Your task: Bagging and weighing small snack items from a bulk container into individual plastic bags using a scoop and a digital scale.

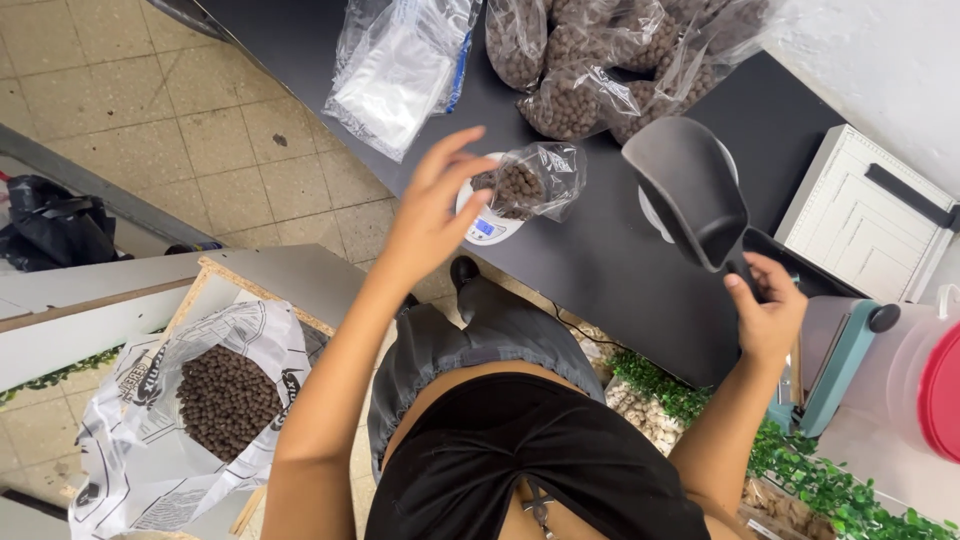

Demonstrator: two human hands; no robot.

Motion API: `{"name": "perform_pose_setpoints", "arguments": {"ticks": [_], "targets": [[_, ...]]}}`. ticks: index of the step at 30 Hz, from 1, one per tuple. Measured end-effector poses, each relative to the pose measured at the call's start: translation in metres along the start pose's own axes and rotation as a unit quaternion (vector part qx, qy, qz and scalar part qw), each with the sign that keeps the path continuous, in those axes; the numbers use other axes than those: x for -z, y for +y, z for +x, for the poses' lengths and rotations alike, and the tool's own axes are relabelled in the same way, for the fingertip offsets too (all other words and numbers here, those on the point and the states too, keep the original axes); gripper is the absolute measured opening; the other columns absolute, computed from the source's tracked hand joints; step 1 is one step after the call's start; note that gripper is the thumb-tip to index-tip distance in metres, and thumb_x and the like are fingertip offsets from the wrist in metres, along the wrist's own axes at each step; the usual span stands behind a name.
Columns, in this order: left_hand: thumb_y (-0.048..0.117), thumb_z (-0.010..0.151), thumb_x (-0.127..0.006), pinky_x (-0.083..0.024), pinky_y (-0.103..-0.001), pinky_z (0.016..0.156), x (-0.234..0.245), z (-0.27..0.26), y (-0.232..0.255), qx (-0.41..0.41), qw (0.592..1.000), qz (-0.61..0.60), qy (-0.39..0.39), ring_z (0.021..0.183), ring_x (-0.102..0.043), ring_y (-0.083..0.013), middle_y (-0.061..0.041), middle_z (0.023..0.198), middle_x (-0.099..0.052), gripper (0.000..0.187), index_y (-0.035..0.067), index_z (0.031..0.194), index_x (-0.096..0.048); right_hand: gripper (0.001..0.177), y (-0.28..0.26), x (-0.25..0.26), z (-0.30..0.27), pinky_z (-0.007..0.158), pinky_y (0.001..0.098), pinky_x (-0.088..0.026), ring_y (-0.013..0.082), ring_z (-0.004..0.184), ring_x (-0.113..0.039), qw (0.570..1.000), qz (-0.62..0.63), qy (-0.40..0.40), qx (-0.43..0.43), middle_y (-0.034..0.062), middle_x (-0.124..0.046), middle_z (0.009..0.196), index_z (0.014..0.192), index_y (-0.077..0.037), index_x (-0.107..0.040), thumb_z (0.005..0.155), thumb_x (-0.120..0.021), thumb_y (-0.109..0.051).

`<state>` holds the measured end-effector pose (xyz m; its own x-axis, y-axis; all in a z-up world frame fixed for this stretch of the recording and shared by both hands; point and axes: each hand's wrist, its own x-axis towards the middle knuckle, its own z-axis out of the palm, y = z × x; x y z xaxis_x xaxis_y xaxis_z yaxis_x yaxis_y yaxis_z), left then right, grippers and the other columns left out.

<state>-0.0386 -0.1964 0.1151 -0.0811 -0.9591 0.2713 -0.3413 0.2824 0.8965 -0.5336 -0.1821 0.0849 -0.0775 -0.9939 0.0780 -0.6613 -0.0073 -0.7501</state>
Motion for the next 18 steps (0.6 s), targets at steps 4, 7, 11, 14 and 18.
{"name": "perform_pose_setpoints", "arguments": {"ticks": [4,7,11,14,18], "targets": [[0.024,0.105,-0.053,-0.051,-0.040,0.102,0.035,-0.056,-0.014,0.124,0.992,-0.008,0.024,0.140,-0.047,-0.0259,-0.007,0.149,-0.050,0.029,0.015,0.130,-0.063,0.039,0.041,-0.025,-0.019,0.087,0.0237,-0.046,0.0089,0.094,-0.057,0.998,0.013,-0.006,-0.053,0.0001,-0.066,0.104,0.130,-0.007,-0.067,0.094,-0.077,-0.016],[0.005,0.102,-0.060,-0.056,-0.049,0.091,0.048,-0.105,-0.036,0.192,0.977,0.003,0.095,0.114,-0.065,-0.0359,-0.016,0.131,-0.063,0.024,0.006,0.124,-0.069,0.036,0.057,-0.058,-0.038,0.090,0.0379,-0.048,0.0177,0.093,-0.055,0.999,0.013,0.013,-0.035,0.0096,-0.063,0.092,0.123,-0.004,-0.074,0.088,-0.084,-0.007],[0.004,0.103,-0.058,-0.055,-0.047,0.088,0.047,-0.161,-0.064,0.297,0.943,0.012,0.152,0.107,-0.067,-0.0349,-0.017,0.120,-0.068,0.022,0.005,0.120,-0.071,0.039,0.082,-0.103,-0.056,0.093,0.0414,-0.051,0.0243,0.100,-0.063,0.998,0.013,0.010,-0.068,0.0179,-0.072,0.102,0.123,-0.006,-0.075,0.086,-0.086,-0.007],[0.003,0.103,-0.058,-0.055,-0.044,0.086,0.037,-0.175,-0.074,0.323,0.930,0.002,0.175,0.105,-0.068,-0.0319,-0.015,0.117,-0.069,0.022,0.007,0.119,-0.072,0.039,0.082,-0.127,-0.063,0.092,0.0413,-0.054,0.0282,0.104,-0.070,0.996,0.021,0.024,-0.087,0.0167,-0.074,0.107,0.123,-0.008,-0.076,0.086,-0.087,-0.007],[0.002,0.101,-0.060,-0.055,-0.044,0.087,0.027,-0.159,-0.059,0.318,0.936,-0.009,0.152,0.106,-0.068,-0.0347,-0.017,0.116,-0.070,0.022,0.006,0.118,-0.073,0.040,0.087,-0.147,-0.063,0.090,0.0434,-0.054,0.0273,0.102,-0.069,0.994,0.018,0.067,-0.080,0.0199,-0.073,0.103,0.126,-0.007,-0.074,0.088,-0.085,-0.007]]}}
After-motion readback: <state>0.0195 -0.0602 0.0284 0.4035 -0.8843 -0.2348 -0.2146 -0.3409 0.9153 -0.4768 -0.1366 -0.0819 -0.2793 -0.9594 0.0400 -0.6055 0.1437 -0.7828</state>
